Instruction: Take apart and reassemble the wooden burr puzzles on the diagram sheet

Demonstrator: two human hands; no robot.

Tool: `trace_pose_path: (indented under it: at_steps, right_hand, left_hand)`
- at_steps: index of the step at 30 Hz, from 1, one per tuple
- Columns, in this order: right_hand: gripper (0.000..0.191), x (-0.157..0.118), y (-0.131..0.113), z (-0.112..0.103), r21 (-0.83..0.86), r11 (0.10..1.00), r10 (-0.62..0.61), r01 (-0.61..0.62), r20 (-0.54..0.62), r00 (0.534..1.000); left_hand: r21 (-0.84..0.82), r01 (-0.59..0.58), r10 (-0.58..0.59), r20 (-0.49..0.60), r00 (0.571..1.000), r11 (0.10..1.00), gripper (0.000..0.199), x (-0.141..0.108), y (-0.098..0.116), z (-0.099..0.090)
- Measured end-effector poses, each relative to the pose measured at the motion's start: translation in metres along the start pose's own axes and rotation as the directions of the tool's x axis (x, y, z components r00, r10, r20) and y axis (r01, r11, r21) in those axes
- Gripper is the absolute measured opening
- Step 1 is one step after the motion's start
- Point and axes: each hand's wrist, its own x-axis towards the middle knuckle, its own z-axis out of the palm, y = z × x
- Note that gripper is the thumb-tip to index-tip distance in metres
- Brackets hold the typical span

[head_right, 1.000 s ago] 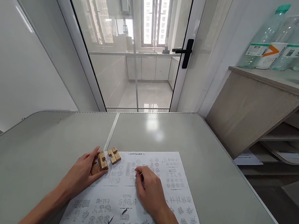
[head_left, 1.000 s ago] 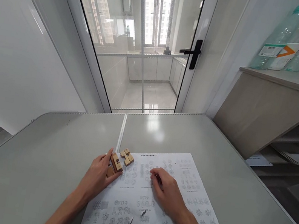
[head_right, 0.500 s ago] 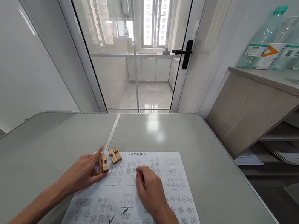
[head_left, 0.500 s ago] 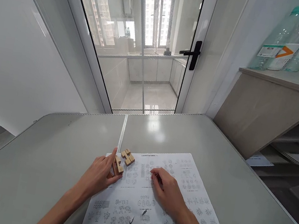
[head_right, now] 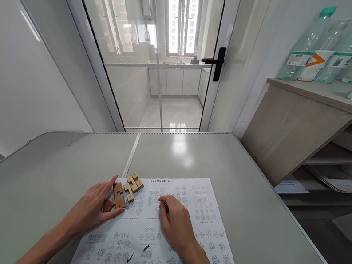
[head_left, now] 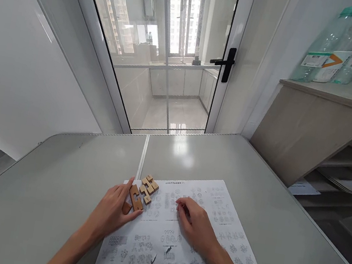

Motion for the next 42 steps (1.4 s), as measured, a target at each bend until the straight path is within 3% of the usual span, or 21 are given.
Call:
trace_pose_path:
  at_steps: [5, 15, 21, 29, 35, 42]
  right_hand:
    - [0.023, 0.000, -0.001, 0.000, 0.003, 1.000, 0.002, -0.002, 0.002, 1.000]
    - [0.020, -0.001, 0.001, 0.000, 0.014, 1.000, 0.012, -0.013, 0.014, 1.000]
    - [0.020, 0.001, 0.000, 0.000, 0.012, 1.000, 0.027, -0.027, 0.024, 0.999]
    - [0.022, 0.000, 0.000, 0.000, -0.004, 0.999, 0.046, -0.046, 0.035, 0.998]
    - [0.021, -0.001, 0.002, 0.001, -0.009, 0.999, 0.033, -0.033, 0.030, 0.999]
    - [0.021, -0.001, 0.002, 0.001, -0.006, 0.999, 0.034, -0.034, 0.026, 0.999]
  left_hand:
    - [0.015, -0.009, 0.010, -0.084, 0.996, 1.000, 0.080, -0.010, -0.004, 0.008]
    - [0.053, 0.133, -0.125, -0.133, 0.983, 0.990, 0.068, -0.028, -0.003, 0.019]
    - [0.097, 0.311, -0.295, -0.148, 0.944, 0.945, 0.085, -0.033, -0.004, 0.021]
    - [0.002, 0.173, -0.171, -0.126, 0.977, 0.985, 0.065, -0.041, -0.005, 0.021]
    - [-0.002, 0.184, -0.183, -0.139, 0.973, 0.983, 0.077, -0.041, -0.006, 0.026]
    - [0.061, 0.134, -0.123, -0.166, 0.978, 0.989, 0.071, -0.028, -0.004, 0.024]
